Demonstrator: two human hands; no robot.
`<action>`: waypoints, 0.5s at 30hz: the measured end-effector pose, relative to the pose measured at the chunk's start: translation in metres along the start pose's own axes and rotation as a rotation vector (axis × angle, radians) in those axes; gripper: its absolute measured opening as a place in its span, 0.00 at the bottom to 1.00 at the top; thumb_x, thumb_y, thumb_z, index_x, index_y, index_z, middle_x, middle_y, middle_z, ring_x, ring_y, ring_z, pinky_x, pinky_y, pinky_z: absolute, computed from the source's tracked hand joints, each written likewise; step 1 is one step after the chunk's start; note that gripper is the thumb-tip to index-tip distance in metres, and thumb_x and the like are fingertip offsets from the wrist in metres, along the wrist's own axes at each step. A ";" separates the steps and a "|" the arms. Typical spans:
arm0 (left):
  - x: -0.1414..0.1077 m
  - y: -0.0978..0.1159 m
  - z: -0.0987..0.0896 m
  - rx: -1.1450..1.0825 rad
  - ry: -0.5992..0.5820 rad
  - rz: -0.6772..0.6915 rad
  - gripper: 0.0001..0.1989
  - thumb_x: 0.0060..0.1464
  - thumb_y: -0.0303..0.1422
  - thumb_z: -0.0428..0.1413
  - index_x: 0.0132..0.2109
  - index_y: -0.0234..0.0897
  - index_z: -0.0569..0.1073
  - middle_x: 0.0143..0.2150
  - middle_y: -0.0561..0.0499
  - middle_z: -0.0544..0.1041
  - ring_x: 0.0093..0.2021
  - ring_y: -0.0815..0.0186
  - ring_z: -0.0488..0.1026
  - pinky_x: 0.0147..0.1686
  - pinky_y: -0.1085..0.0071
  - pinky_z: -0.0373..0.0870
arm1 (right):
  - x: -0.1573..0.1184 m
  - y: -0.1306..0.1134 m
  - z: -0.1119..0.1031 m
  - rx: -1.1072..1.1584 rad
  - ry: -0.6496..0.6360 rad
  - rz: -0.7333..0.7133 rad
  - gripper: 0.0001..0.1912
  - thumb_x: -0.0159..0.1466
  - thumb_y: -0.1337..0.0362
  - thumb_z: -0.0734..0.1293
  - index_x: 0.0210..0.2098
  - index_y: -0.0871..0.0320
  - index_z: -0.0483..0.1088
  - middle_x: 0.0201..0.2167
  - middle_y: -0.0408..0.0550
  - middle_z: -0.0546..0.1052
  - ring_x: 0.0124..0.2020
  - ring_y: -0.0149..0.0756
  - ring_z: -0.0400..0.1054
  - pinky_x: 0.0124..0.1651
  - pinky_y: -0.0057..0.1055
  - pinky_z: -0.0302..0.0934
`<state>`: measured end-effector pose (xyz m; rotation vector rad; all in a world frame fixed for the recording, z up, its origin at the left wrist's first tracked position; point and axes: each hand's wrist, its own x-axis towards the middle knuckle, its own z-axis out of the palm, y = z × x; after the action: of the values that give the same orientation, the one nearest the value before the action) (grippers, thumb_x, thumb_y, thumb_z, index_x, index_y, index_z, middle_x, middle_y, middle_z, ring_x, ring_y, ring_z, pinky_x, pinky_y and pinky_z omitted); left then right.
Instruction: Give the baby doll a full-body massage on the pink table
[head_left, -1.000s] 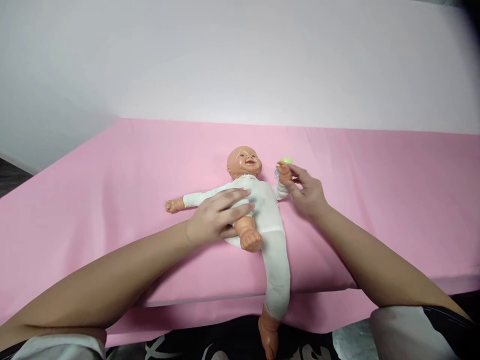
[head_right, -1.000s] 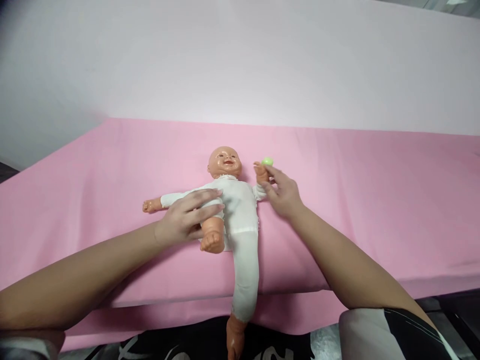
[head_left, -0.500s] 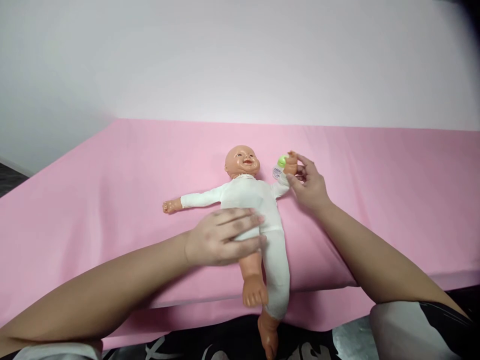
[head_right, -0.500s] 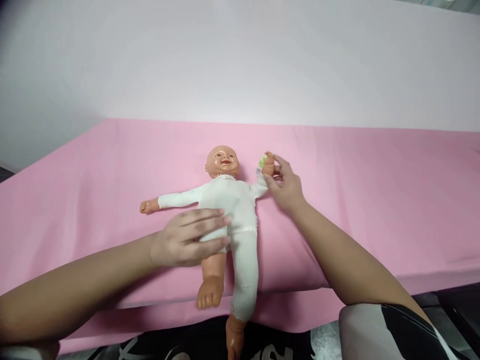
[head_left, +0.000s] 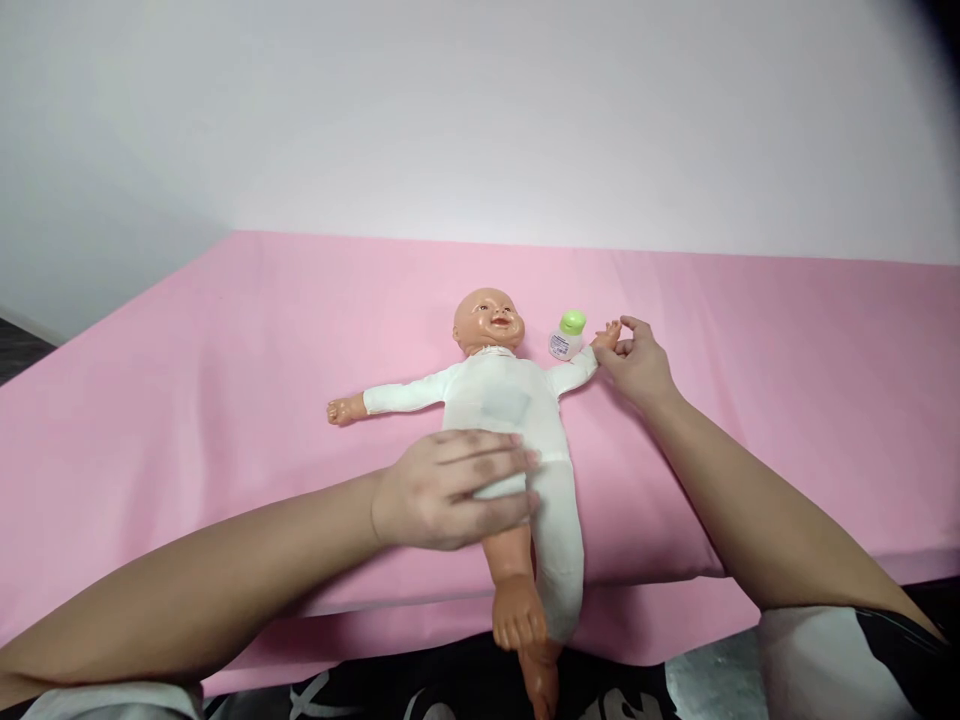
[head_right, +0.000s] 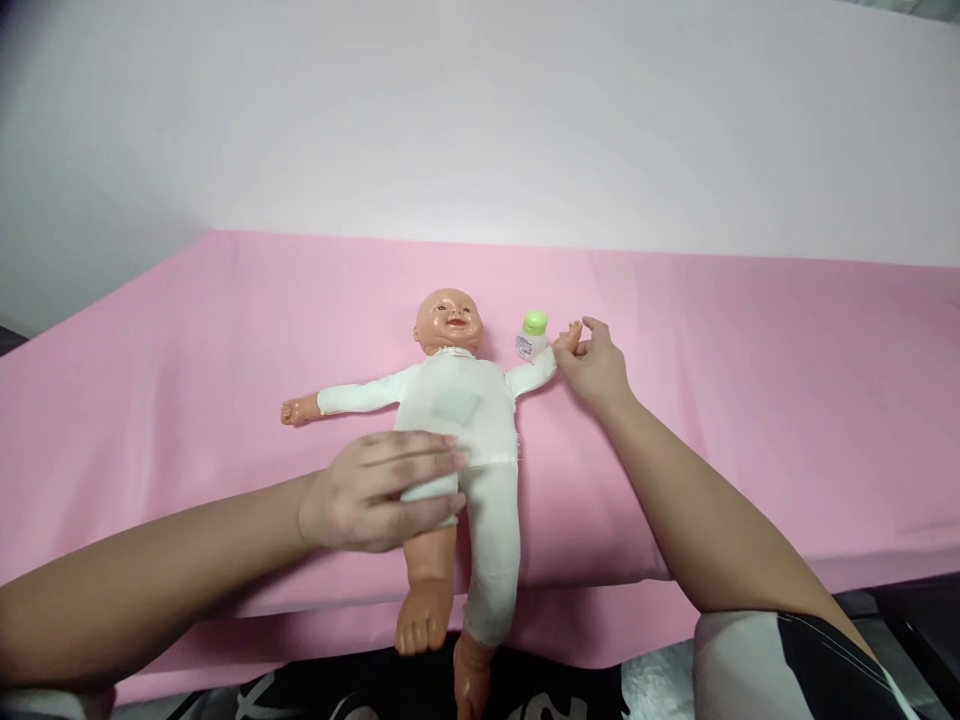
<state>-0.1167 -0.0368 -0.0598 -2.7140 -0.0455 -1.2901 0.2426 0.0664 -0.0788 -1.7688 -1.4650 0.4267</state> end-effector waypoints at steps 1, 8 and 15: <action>-0.003 -0.008 -0.001 0.005 0.013 -0.034 0.16 0.67 0.41 0.67 0.56 0.37 0.82 0.61 0.39 0.85 0.60 0.50 0.84 0.59 0.54 0.86 | -0.005 -0.004 0.001 0.068 0.042 -0.063 0.43 0.66 0.45 0.74 0.75 0.54 0.62 0.46 0.52 0.86 0.47 0.50 0.82 0.58 0.51 0.75; -0.025 -0.053 0.000 -0.052 0.015 -0.266 0.30 0.67 0.56 0.62 0.60 0.36 0.81 0.65 0.38 0.82 0.58 0.48 0.85 0.55 0.55 0.87 | -0.045 -0.032 0.022 0.035 -0.117 -0.585 0.25 0.73 0.50 0.70 0.67 0.44 0.76 0.62 0.47 0.84 0.59 0.50 0.80 0.66 0.52 0.74; -0.030 -0.051 0.003 -0.151 -0.015 -0.365 0.28 0.61 0.53 0.69 0.60 0.41 0.82 0.66 0.38 0.81 0.60 0.43 0.84 0.58 0.44 0.86 | -0.051 -0.035 0.035 -0.006 -0.101 -0.766 0.17 0.75 0.55 0.71 0.62 0.42 0.81 0.57 0.45 0.86 0.57 0.50 0.82 0.62 0.52 0.77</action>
<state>-0.1378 0.0147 -0.0798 -2.9421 -0.4853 -1.4117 0.1810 0.0322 -0.0857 -1.0719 -2.0648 0.1067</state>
